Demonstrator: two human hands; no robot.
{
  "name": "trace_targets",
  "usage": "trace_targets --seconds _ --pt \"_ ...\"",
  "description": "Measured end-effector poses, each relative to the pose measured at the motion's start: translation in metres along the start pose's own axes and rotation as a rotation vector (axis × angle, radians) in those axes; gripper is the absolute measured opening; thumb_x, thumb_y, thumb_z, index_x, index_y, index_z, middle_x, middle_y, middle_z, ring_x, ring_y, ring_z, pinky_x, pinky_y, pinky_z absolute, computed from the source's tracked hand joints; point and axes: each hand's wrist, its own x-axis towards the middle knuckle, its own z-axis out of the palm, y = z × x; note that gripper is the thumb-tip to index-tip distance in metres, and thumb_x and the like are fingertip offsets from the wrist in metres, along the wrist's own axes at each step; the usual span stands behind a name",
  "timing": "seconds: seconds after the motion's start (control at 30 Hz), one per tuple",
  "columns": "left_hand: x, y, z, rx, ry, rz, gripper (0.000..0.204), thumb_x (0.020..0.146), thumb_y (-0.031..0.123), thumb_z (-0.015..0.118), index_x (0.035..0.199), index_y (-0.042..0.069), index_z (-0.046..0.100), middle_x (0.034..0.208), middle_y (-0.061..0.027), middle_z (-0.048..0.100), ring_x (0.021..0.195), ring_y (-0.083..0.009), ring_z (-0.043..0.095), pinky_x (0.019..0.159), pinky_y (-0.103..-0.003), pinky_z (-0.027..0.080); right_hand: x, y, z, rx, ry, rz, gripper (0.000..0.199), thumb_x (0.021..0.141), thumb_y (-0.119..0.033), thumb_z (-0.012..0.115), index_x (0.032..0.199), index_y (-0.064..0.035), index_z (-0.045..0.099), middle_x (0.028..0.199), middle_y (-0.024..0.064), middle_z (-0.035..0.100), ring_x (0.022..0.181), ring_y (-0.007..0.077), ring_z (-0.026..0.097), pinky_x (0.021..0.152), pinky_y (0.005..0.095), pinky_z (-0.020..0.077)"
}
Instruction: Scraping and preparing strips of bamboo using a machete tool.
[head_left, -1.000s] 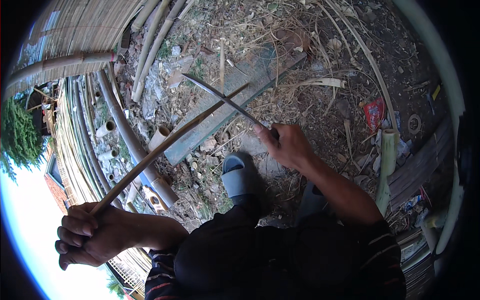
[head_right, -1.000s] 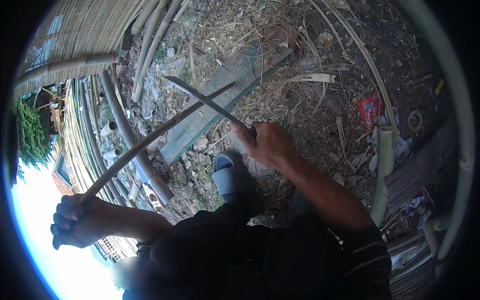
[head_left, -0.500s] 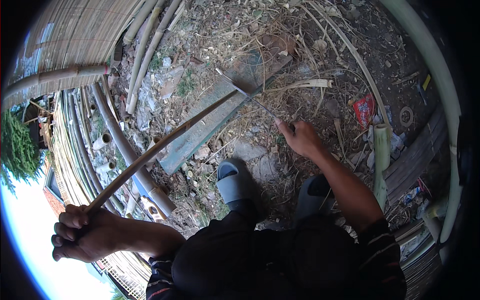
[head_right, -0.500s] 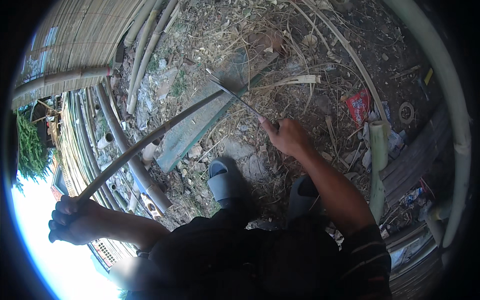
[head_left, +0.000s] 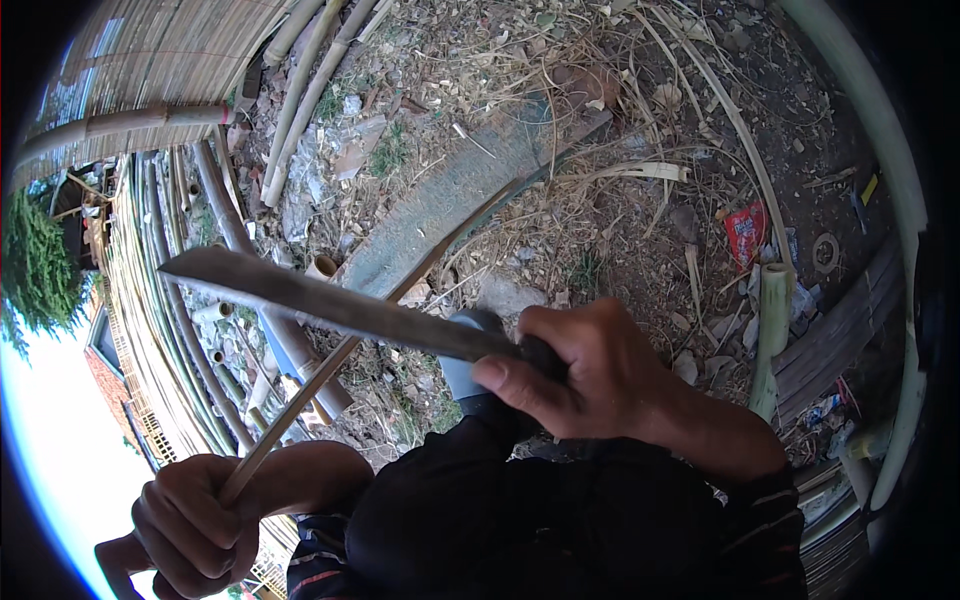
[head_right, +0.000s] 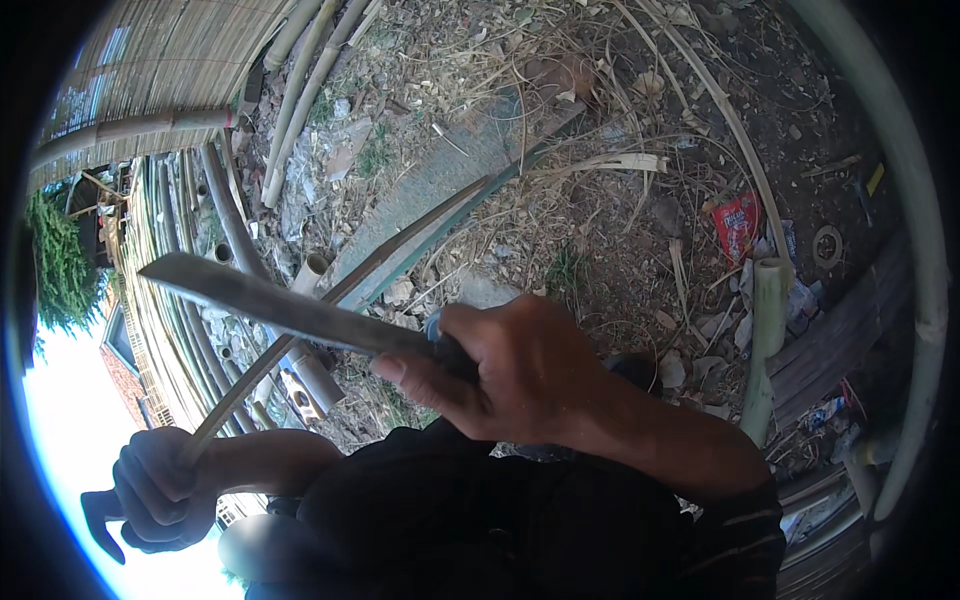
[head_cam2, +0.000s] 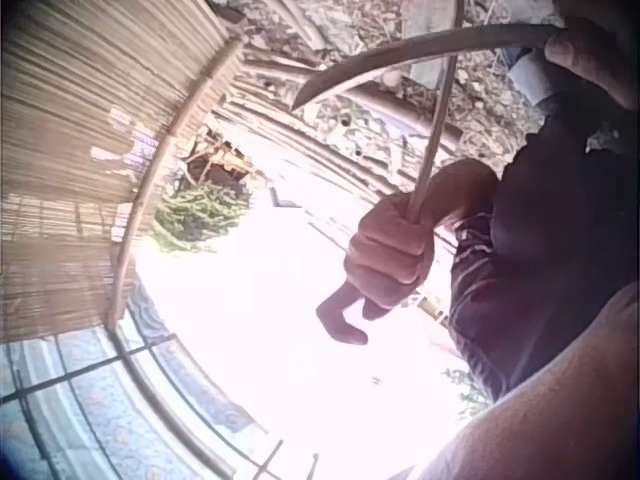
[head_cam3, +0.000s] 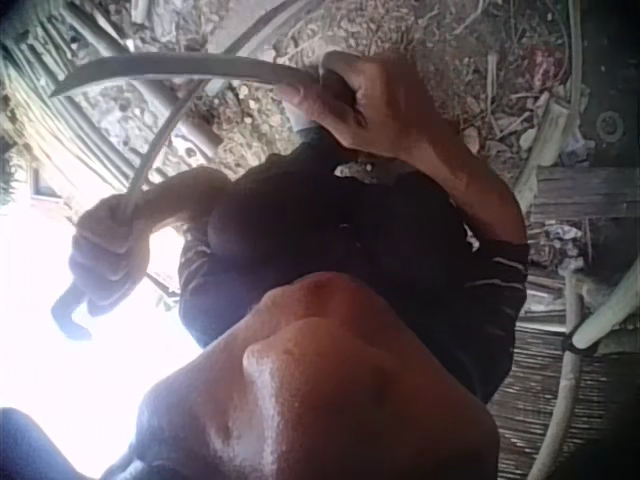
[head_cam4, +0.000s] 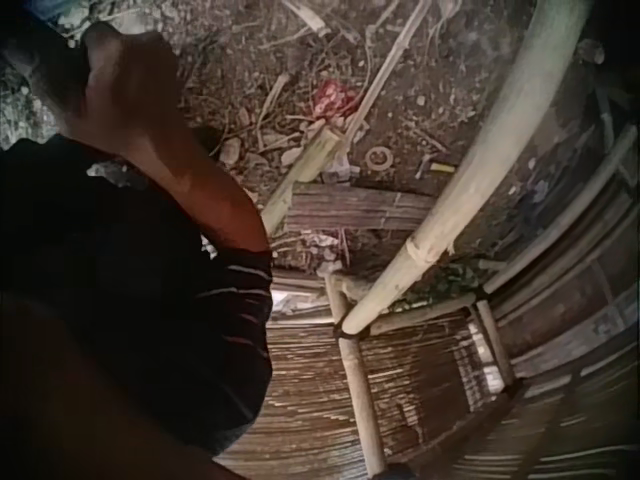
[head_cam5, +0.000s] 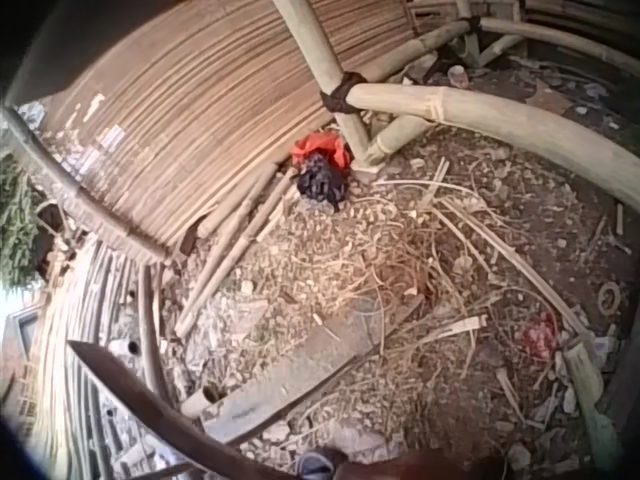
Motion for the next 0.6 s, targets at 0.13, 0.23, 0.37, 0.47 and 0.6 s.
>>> trace_targets --seconds 0.13,0.23,0.37,0.47,0.6 --pt "-0.007 0.008 0.002 -0.046 0.033 0.06 0.013 0.086 0.0 0.045 0.088 0.008 0.055 0.043 0.0115 0.031 0.031 0.0024 0.023 0.034 -0.013 0.015 0.001 0.004 0.008 -0.059 0.04 -0.255 0.06 0.098 -0.051 0.061 0.059 -0.0061 0.053 0.045 0.0019 0.047 0.039 0.0119 0.049 0.038 0.0333 0.034" --pt "-0.007 0.006 0.005 -0.003 0.077 0.054 0.021 0.085 -0.001 0.045 0.069 0.011 0.048 0.042 0.0118 0.031 0.032 0.0028 0.023 0.035 -0.015 0.013 0.012 0.039 0.012 0.099 -0.133 0.319 0.06 0.094 -0.055 0.064 0.061 -0.006 0.054 0.046 0.0048 0.049 0.039 0.0166 0.053 0.039 0.0364 0.0377" --pt "-0.009 0.011 -0.002 -0.036 0.078 0.054 0.028 0.084 0.0 0.045 0.061 0.015 0.044 0.042 0.0116 0.03 0.033 0.0025 0.021 0.036 -0.016 0.011 -0.015 0.015 0.017 -0.008 0.066 -0.158 0.063 0.1 -0.053 0.054 0.06 -0.0046 0.054 0.046 0.0034 0.048 0.04 0.014 0.047 0.04 0.0375 0.0345" --pt "-0.006 0.011 -0.004 0.102 0.083 0.114 0.017 0.088 -0.006 0.043 0.098 0.006 0.049 0.041 0.0093 0.033 0.031 0.0031 0.024 0.033 -0.014 0.014 -0.007 0.074 0.017 0.026 0.032 0.41 0.064 0.095 -0.058 0.059 0.062 -0.0026 0.059 0.046 0.0113 0.053 0.041 0.0277 0.061 0.043 0.0408 0.0477" --pt "-0.005 0.016 -0.007 0.088 0.078 0.057 0.014 0.089 0.0 0.044 0.099 0.009 0.049 0.041 0.0098 0.032 0.031 0.0026 0.022 0.033 -0.015 0.013 -0.022 0.073 0.024 -0.037 0.103 0.135 0.063 0.1 -0.054 0.054 0.065 -0.002 0.059 0.047 0.0091 0.051 0.04 0.0224 0.053 0.043 0.0393 0.0395"
